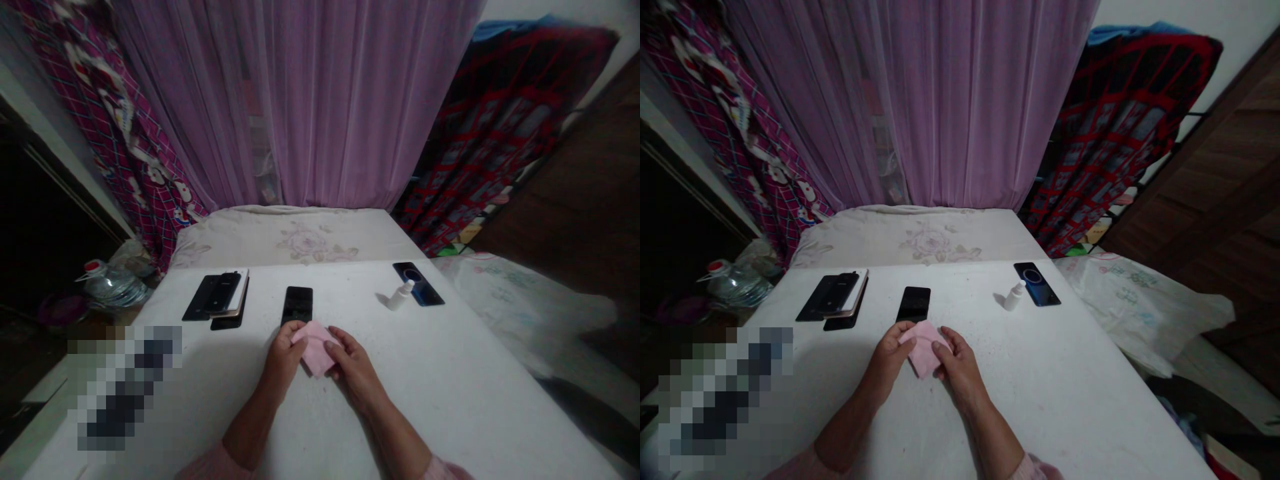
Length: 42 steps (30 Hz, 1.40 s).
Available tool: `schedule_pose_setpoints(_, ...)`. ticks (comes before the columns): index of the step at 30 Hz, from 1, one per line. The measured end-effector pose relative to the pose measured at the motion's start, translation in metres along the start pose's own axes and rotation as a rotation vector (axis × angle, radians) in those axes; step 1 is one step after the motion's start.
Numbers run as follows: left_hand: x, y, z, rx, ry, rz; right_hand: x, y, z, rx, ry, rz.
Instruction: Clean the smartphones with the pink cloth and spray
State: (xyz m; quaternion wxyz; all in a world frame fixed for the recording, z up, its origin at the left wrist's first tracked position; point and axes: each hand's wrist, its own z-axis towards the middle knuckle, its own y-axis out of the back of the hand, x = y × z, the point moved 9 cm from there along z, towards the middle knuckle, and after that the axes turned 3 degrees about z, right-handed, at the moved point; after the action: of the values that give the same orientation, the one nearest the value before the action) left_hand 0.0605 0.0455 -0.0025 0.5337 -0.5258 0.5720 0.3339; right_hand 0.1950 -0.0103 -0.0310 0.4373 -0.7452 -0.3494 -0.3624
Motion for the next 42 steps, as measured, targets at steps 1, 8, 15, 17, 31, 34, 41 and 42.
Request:
schedule_pose_setpoints(1,-0.003,0.002,0.003,-0.013,-0.022,0.041,-0.001,-0.003,0.000,0.042,-0.028,-0.038)
schedule_pose_setpoints(8,-0.027,-0.009,-0.004,0.121,-0.168,0.229,0.008,-0.005,0.003,0.079,0.005,-0.022)
schedule_pose_setpoints(15,-0.010,-0.007,-0.011,0.094,-0.146,0.090,0.013,0.000,0.003,0.067,0.065,-0.021)
schedule_pose_setpoints(17,-0.006,0.000,-0.009,0.035,-0.149,0.119,0.011,0.000,0.003,0.109,0.063,-0.063)
schedule_pose_setpoints(31,-0.021,-0.022,0.044,0.110,-0.239,0.532,0.085,0.053,0.019,-0.121,0.430,-0.553)
schedule_pose_setpoints(34,-0.042,-0.013,0.051,0.093,-0.401,0.868,0.090,0.027,0.032,-0.031,0.548,-0.763)
schedule_pose_setpoints(41,-0.059,-0.002,0.058,0.082,-0.470,1.213,0.078,-0.019,0.066,0.091,0.701,-1.263)
schedule_pose_setpoints(42,-0.060,0.000,0.060,0.049,-0.457,1.257,0.076,-0.021,0.069,0.095,0.697,-1.325)
